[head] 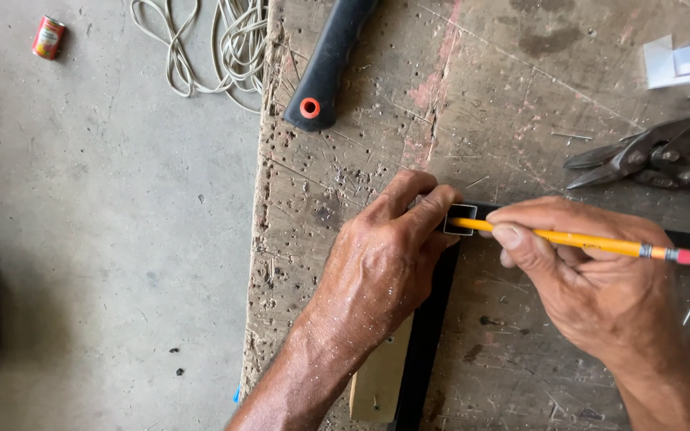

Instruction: Measure, mark, and cut metal components to assemble a rectangular frame on a workbench

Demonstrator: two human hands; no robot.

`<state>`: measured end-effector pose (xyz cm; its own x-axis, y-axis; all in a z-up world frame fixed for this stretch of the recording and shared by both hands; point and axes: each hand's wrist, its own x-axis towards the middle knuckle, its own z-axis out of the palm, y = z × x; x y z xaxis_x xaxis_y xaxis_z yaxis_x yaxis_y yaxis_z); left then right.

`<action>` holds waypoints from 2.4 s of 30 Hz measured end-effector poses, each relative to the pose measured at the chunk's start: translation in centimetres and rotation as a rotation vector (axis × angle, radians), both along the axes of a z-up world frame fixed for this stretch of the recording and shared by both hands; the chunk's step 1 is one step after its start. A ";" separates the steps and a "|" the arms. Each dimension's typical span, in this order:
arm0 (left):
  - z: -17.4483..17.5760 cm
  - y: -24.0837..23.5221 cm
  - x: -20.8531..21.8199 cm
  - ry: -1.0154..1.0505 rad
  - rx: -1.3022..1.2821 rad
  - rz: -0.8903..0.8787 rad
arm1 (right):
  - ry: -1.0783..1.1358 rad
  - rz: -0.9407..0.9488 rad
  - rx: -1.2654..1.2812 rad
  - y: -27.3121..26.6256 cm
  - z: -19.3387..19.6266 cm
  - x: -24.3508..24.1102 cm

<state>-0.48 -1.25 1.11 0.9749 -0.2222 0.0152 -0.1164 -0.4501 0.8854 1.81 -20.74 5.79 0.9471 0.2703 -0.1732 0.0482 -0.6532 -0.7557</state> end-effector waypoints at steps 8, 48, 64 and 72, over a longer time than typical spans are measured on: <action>0.0 0.1 0.0 0.004 -0.002 0.010 | -0.059 -0.022 0.028 0.0 -0.3 -1.3; 0.6 -9.9 -9.8 -0.102 0.593 0.524 | 0.008 -0.062 0.600 -10.0 -6.2 -6.1; -3.2 -10.4 -9.6 -0.258 0.792 0.654 | 0.007 -0.034 0.253 -3.5 -4.3 -0.1; -4.4 -10.4 -10.1 -0.305 0.883 0.632 | 0.002 0.202 0.244 -3.0 -4.0 2.4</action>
<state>-10.62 -11.62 -3.31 0.8988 0.2592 0.3536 0.1973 -0.9594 0.2018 4.24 -23.76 1.75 0.8695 0.4871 -0.0821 0.1568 -0.4297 -0.8892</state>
